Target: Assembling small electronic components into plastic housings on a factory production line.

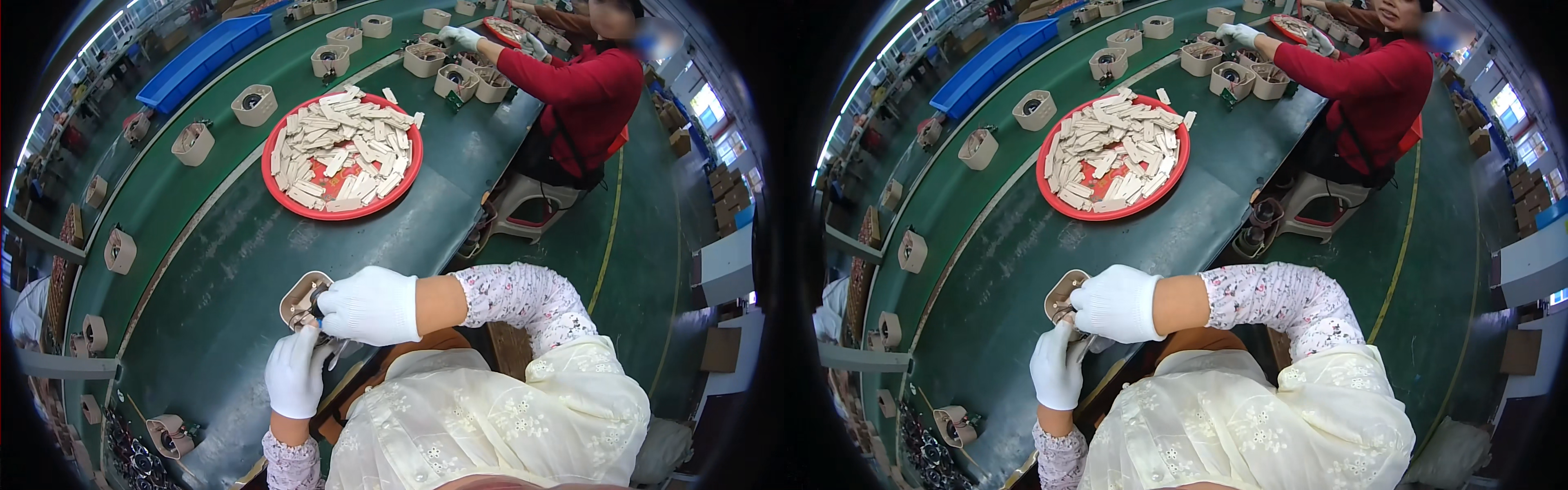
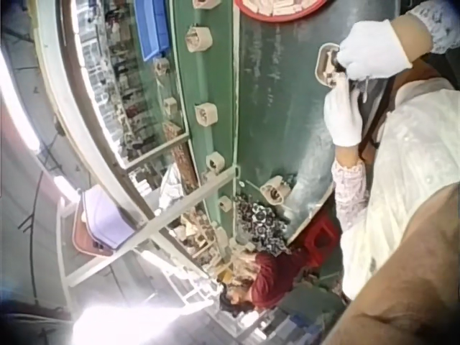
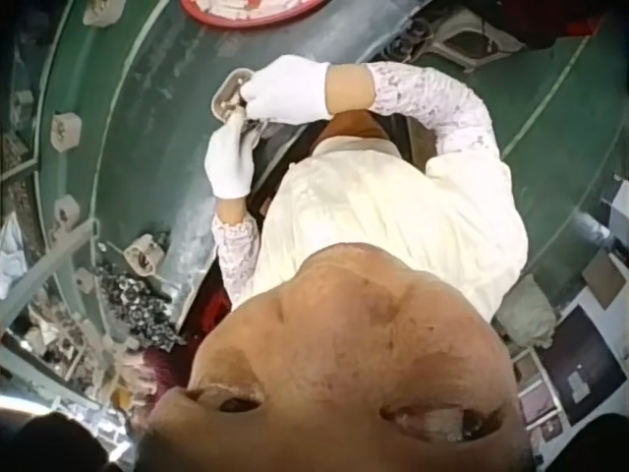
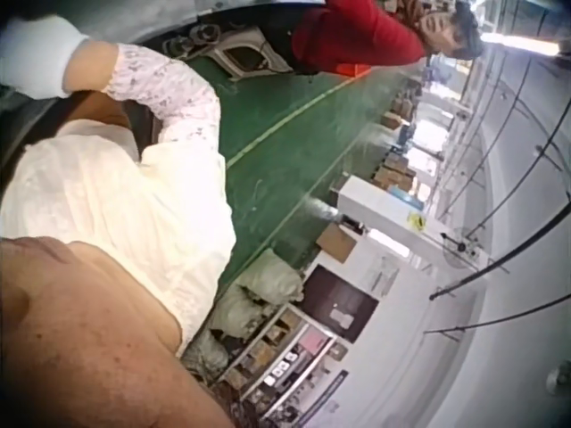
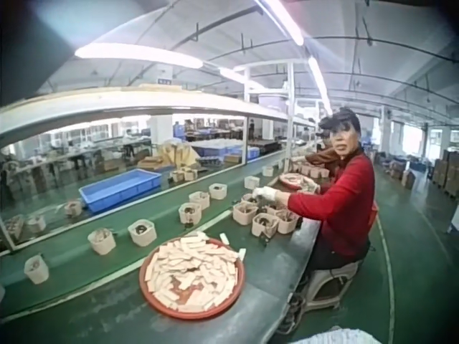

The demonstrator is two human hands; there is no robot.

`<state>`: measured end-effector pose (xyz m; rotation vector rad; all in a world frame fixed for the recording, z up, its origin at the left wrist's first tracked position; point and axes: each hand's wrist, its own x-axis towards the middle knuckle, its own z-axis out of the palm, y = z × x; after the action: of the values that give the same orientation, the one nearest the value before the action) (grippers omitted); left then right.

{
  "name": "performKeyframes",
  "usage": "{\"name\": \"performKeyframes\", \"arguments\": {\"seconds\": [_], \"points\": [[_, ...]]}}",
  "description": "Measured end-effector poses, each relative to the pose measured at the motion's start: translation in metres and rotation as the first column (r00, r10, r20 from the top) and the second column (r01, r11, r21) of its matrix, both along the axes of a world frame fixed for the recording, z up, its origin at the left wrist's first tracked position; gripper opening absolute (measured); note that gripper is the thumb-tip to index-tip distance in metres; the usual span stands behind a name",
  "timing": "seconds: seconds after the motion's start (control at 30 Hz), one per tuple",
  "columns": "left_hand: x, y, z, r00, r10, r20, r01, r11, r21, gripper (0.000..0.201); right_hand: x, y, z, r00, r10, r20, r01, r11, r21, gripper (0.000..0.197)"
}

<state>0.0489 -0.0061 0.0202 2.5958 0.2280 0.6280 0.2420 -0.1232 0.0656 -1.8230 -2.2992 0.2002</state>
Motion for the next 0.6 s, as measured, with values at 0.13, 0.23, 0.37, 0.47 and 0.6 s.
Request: {"name": "performKeyframes", "arguments": {"seconds": [0.13,0.23,0.37,0.47,0.6], "points": [[0.002,-0.001,0.006,0.998,0.022,-0.059,-0.023,1.0,-0.018,0.044,0.003,0.008,0.007,0.998,0.02,0.061,-0.01,0.989,-0.146,0.011],[-0.011,0.004,-0.001,0.999,-0.022,-0.038,0.025,0.996,0.081,0.042,-0.004,0.017,0.016,0.997,0.047,0.056,-0.038,0.986,-0.16,0.013],[-0.001,0.006,0.004,0.992,-0.114,-0.045,0.12,0.979,0.163,0.043,0.002,0.016,0.02,1.0,-0.004,0.021,0.01,0.962,-0.272,0.014],[0.006,0.007,0.004,0.988,-0.148,-0.049,0.155,0.967,0.201,0.037,0.006,0.013,0.012,0.997,0.049,0.051,-0.036,0.971,-0.237,0.013],[0.003,0.011,0.003,0.978,-0.147,-0.148,0.175,0.965,0.197,0.036,0.006,0.016,0.01,0.996,0.08,0.042,-0.071,0.98,-0.187,0.011]]}}
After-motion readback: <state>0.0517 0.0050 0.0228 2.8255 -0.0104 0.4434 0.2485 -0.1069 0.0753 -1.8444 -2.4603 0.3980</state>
